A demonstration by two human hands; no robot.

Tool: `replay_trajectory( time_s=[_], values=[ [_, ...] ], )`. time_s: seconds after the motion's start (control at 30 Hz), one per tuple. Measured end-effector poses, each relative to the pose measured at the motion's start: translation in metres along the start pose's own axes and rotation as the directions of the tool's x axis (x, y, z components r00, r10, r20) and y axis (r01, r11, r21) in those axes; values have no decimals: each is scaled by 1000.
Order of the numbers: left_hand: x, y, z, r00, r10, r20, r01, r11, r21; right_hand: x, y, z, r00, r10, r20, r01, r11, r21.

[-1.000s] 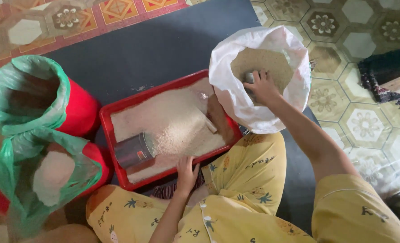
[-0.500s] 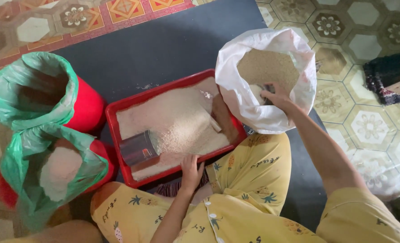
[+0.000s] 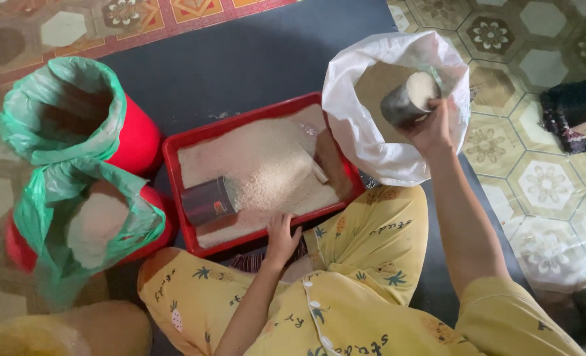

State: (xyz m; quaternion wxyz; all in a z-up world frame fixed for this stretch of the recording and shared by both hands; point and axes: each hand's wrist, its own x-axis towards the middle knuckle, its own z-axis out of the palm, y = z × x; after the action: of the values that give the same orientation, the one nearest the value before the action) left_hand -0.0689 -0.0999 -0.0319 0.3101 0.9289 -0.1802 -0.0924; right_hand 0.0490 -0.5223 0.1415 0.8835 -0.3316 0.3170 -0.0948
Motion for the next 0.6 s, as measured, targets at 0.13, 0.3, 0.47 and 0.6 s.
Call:
replay_trajectory(
  time_s=[0.13, 0.3, 0.47, 0.6],
  values=[
    [-6, -11, 8, 994, -65, -87, 70, 996, 62, -13, -11, 16, 999, -11, 49, 11, 1000, -8],
    [-7, -13, 6, 974, -6, -227, -9, 998, -63, -55, 1, 67, 900, -12, 436, 172, 928, -330],
    [1, -19, 13, 986, -65, -153, 59, 997, -41, -55, 69, 107, 884, -105, 455, 350, 794, -497],
    [-1, -13, 3, 992, -76, -104, 70, 996, -59, -67, 131, 127, 764, -325, 557, 643, 440, -626]
  ],
)
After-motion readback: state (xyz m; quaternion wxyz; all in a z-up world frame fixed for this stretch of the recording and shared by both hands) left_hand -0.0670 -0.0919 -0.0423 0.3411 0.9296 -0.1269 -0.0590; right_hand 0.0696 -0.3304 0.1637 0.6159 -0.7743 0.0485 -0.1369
